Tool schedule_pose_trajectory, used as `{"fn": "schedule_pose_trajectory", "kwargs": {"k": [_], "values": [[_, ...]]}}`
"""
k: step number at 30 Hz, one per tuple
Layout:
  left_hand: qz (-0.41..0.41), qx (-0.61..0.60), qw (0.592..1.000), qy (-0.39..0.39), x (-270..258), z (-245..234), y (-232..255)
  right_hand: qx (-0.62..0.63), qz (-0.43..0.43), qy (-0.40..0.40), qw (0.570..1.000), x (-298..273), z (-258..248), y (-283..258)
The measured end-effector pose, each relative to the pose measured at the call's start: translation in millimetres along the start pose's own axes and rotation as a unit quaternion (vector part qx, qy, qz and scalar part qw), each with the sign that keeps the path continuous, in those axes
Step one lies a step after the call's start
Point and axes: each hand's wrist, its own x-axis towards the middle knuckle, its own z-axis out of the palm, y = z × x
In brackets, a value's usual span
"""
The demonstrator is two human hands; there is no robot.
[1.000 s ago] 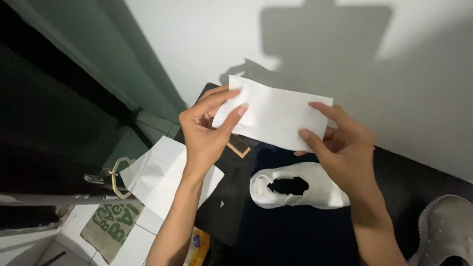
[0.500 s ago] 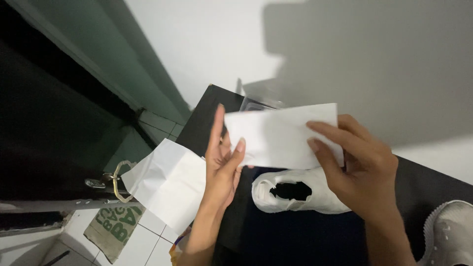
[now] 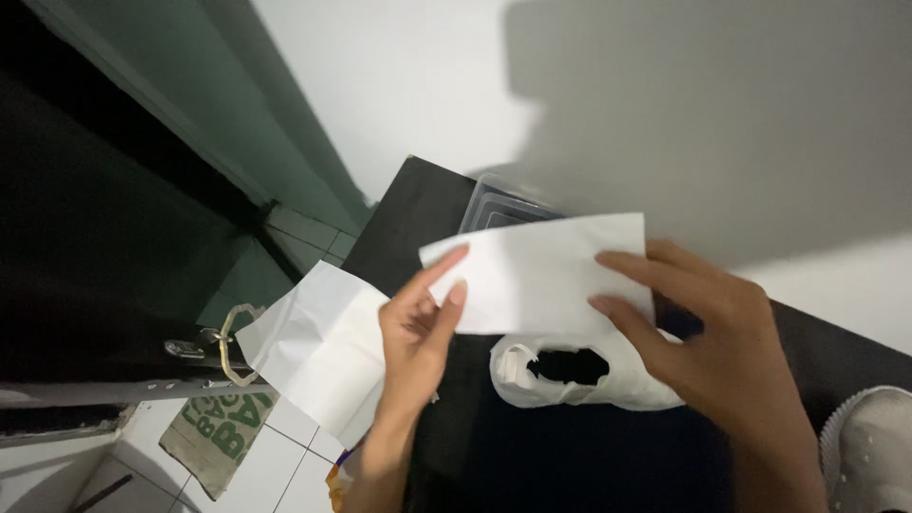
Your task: The person is wrapping a white sneaker with tissues, a common technique used after cleaning to prevent yellowing during the drying process.
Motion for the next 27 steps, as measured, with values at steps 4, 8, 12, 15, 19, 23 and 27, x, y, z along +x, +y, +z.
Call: {"fn": "schedule_pose_trajectory", "kwargs": {"k": [4, 8, 12, 15, 19, 23, 27], "values": [[0.044, 0.015, 0.999, 0.023, 24, 1, 19, 0.014, 0.029, -0.026, 0.999, 15, 6, 23], [0.116, 0.133, 0.983, -0.043, 65, -6, 35, 0.140, 0.108, -0.057, 0.983, 34, 8, 27], [0.157, 0.215, 0.955, -0.128, 111, -14, 31, 0.142, 0.148, -0.047, 0.978, 58, 30, 43], [0.151, 0.218, 0.955, -0.130, 128, -15, 20, 0.197, 0.163, -0.053, 0.965, 71, 58, 69], [0.111, 0.243, 0.955, -0.126, 142, -14, -1, 0.218, 0.178, -0.086, 0.956, 74, 100, 114], [0.080, 0.268, 0.953, -0.118, 142, -8, 0, 0.207, 0.157, -0.117, 0.958, 78, 123, 131], [0.055, 0.312, 0.942, -0.112, 143, -3, 7, 0.183, 0.164, -0.146, 0.958, 81, 135, 133]]}}
